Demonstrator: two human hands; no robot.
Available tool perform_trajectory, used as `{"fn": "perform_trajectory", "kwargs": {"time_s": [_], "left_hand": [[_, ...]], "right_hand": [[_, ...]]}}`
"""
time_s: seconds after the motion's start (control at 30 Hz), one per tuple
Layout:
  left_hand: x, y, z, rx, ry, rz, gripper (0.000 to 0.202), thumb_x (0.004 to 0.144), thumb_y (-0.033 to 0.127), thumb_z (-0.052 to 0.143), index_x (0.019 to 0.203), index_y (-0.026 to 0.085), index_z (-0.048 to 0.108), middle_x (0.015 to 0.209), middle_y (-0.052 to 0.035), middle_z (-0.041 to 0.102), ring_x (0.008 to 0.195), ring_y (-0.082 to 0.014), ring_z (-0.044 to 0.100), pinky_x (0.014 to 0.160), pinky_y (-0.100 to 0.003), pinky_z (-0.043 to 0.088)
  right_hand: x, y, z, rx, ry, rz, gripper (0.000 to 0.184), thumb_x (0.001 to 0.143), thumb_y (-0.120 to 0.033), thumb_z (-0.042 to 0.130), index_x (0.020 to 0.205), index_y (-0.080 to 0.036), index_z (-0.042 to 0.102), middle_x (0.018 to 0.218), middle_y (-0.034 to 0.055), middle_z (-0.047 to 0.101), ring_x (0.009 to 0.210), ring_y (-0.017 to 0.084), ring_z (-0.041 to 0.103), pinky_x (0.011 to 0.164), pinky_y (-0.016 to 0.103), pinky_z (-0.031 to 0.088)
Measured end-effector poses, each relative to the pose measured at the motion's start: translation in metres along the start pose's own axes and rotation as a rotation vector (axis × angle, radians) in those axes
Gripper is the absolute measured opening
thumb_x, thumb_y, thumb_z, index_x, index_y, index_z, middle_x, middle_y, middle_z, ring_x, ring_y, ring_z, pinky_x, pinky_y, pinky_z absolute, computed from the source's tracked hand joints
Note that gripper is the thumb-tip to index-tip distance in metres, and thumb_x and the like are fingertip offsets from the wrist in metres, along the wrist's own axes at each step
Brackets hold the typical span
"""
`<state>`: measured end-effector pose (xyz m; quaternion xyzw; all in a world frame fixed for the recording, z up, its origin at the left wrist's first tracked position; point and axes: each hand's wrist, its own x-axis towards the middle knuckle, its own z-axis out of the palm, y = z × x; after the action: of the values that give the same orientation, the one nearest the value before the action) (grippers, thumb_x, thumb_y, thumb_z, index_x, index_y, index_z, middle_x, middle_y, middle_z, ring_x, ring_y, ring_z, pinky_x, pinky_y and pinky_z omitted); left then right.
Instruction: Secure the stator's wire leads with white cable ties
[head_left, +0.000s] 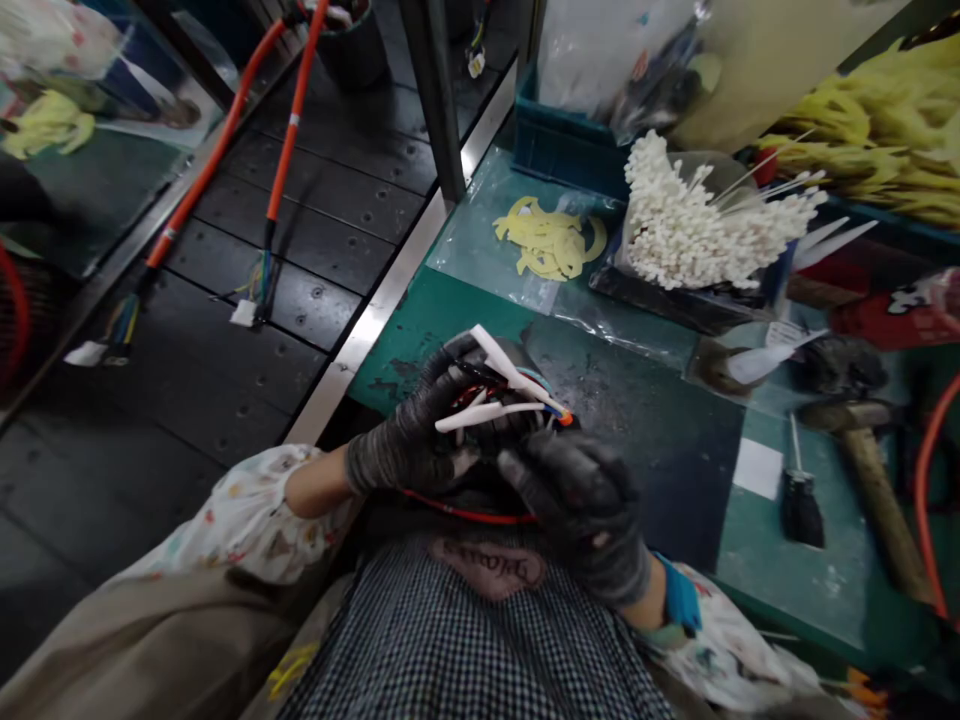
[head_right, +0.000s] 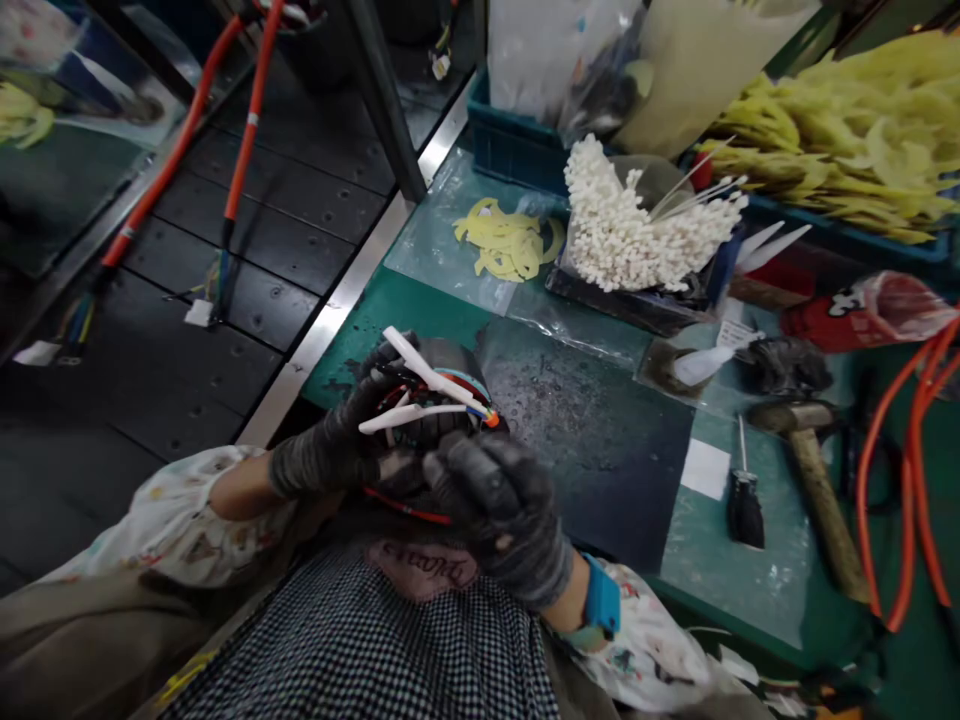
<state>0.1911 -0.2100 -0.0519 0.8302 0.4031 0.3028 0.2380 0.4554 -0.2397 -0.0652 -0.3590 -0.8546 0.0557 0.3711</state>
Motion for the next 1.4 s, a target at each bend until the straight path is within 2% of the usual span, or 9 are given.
{"fn": "perform_trajectory", "kwargs": {"time_s": [0.13, 0.27, 0.47, 0.6, 0.8, 1.0, 1.17, 1.27, 1.4], "left_hand": [[0.008, 0.016, 0.005, -0.009, -0.013, -0.025, 0.106, 0.095, 0.021, 0.076, 0.183, 0.030, 0.016, 0.186, -0.0211, 0.029, 0.178, -0.0409, 0.024, 0.142, -0.063, 0.038], [0.016, 0.024, 0.007, -0.001, -0.049, -0.019, 0.102, 0.094, 0.023, 0.075, 0.181, 0.023, 0.021, 0.185, -0.0225, 0.029, 0.175, -0.0462, 0.028, 0.141, -0.067, 0.037], [0.021, 0.020, 0.003, -0.001, -0.120, -0.023, 0.107, 0.097, 0.029, 0.073, 0.184, 0.029, 0.010, 0.185, -0.0187, 0.030, 0.178, -0.0427, 0.022, 0.144, -0.065, 0.033], [0.007, 0.022, 0.019, -0.065, 0.040, -0.027, 0.097, 0.100, 0.030, 0.071, 0.182, 0.027, 0.019, 0.185, -0.0194, 0.031, 0.176, -0.0421, 0.026, 0.143, -0.063, 0.036], [-0.010, 0.023, 0.062, -0.004, 0.307, -0.154, 0.098, 0.106, 0.066, 0.070, 0.181, 0.034, 0.016, 0.187, -0.0179, 0.019, 0.177, -0.0434, 0.021, 0.141, -0.064, 0.040], [0.015, 0.025, 0.067, -0.034, 0.334, -0.043, 0.079, 0.106, 0.044, 0.072, 0.172, 0.020, 0.037, 0.180, -0.0218, 0.032, 0.171, -0.0421, 0.034, 0.138, -0.066, 0.041], [0.031, 0.032, 0.061, -0.009, 0.251, -0.038, 0.078, 0.102, 0.042, 0.069, 0.170, 0.017, 0.040, 0.180, -0.0232, 0.033, 0.170, -0.0440, 0.036, 0.137, -0.067, 0.041], [0.035, 0.031, 0.057, -0.004, 0.217, -0.008, 0.082, 0.100, 0.037, 0.071, 0.171, 0.012, 0.038, 0.179, -0.0265, 0.033, 0.170, -0.0462, 0.035, 0.137, -0.068, 0.041], [0.036, 0.030, 0.051, 0.020, 0.164, -0.025, 0.089, 0.098, 0.034, 0.075, 0.173, 0.014, 0.032, 0.180, -0.0274, 0.030, 0.172, -0.0466, 0.032, 0.138, -0.069, 0.040]], "right_hand": [[0.003, 0.017, -0.002, -0.002, -0.041, 0.197, 0.051, 0.108, -0.024, 0.072, 0.156, -0.037, 0.065, 0.164, 0.0091, 0.063, 0.157, 0.036, 0.054, 0.129, 0.065, 0.053], [0.008, 0.034, 0.006, 0.178, -0.034, 0.293, 0.072, 0.111, -0.041, 0.071, 0.175, -0.031, 0.041, 0.160, 0.0140, 0.063, 0.148, 0.035, 0.062, 0.122, 0.060, 0.061], [0.018, 0.041, 0.002, 0.336, -0.089, 0.316, 0.067, 0.109, -0.050, 0.072, 0.169, -0.032, 0.048, 0.152, 0.0139, 0.068, 0.135, 0.035, 0.071, 0.113, 0.059, 0.065], [0.014, 0.027, 0.006, 0.286, -0.024, 0.394, 0.063, 0.105, -0.044, 0.079, 0.163, -0.031, 0.055, 0.142, 0.0130, 0.073, 0.122, 0.034, 0.074, 0.106, 0.056, 0.068], [0.010, 0.020, 0.002, 0.243, -0.049, 0.520, 0.056, 0.106, -0.045, 0.077, 0.156, -0.026, 0.063, 0.140, 0.0148, 0.076, 0.120, 0.035, 0.077, 0.104, 0.057, 0.070], [0.009, 0.060, -0.031, 0.102, -0.305, 0.191, 0.030, 0.108, -0.036, 0.071, 0.135, -0.025, 0.081, 0.157, 0.0154, 0.071, 0.141, 0.038, 0.071, 0.113, 0.055, 0.067], [0.004, 0.089, -0.030, 0.187, -0.342, 0.076, 0.025, 0.107, -0.037, 0.068, 0.123, -0.027, 0.086, 0.118, 0.0105, 0.086, 0.115, 0.033, 0.081, 0.116, 0.062, 0.064], [0.006, 0.095, -0.025, 0.246, -0.338, 0.025, 0.018, 0.105, -0.034, 0.071, 0.113, -0.027, 0.086, 0.109, 0.0075, 0.087, 0.106, 0.030, 0.082, 0.119, 0.061, 0.062], [0.010, 0.095, -0.022, 0.240, -0.368, 0.013, 0.018, 0.105, -0.038, 0.072, 0.108, -0.027, 0.086, 0.106, 0.0082, 0.086, 0.125, 0.035, 0.077, 0.129, 0.068, 0.052]]}}
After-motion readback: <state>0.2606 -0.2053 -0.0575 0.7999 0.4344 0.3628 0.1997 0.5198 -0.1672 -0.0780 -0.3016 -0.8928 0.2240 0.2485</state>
